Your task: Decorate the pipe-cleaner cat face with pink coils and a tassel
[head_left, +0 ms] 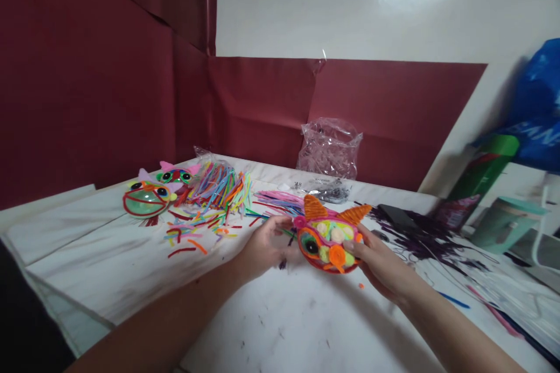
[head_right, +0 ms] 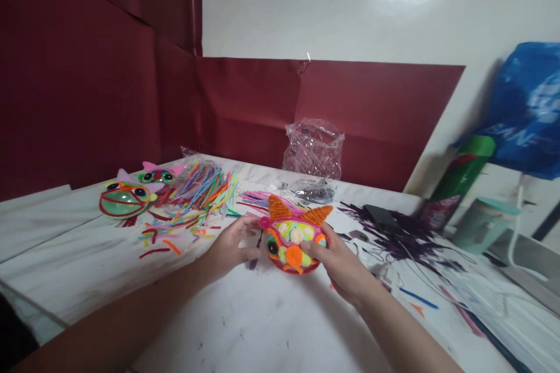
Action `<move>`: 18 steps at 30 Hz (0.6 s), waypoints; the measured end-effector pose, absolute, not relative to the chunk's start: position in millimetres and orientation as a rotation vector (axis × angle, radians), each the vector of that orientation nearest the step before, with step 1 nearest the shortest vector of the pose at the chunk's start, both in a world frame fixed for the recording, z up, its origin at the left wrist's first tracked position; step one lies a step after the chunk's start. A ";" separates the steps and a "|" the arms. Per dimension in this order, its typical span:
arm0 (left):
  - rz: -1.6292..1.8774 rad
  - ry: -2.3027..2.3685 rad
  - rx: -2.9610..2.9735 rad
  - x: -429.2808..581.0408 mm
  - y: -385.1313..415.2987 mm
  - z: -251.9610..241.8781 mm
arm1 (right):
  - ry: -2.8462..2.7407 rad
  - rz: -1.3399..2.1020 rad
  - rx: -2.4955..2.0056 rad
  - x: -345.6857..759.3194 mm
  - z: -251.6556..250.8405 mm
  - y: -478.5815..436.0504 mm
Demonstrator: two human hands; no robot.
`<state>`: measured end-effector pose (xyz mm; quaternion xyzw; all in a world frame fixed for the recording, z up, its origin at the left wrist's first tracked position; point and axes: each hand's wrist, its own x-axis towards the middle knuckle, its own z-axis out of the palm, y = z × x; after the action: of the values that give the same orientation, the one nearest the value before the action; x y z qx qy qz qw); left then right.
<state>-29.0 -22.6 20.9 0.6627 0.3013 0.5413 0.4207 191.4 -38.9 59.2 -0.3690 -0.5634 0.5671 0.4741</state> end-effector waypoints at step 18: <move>1.265 0.431 1.497 -21.1 -26.6 20.8 | -1.534 1.178 -0.776 173.6 50.1 -47.1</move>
<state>-21.1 -26.6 20.8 0.6291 0.1809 0.5316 0.5375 173.6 -47.1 50.1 -0.3216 -0.6355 0.4881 0.5044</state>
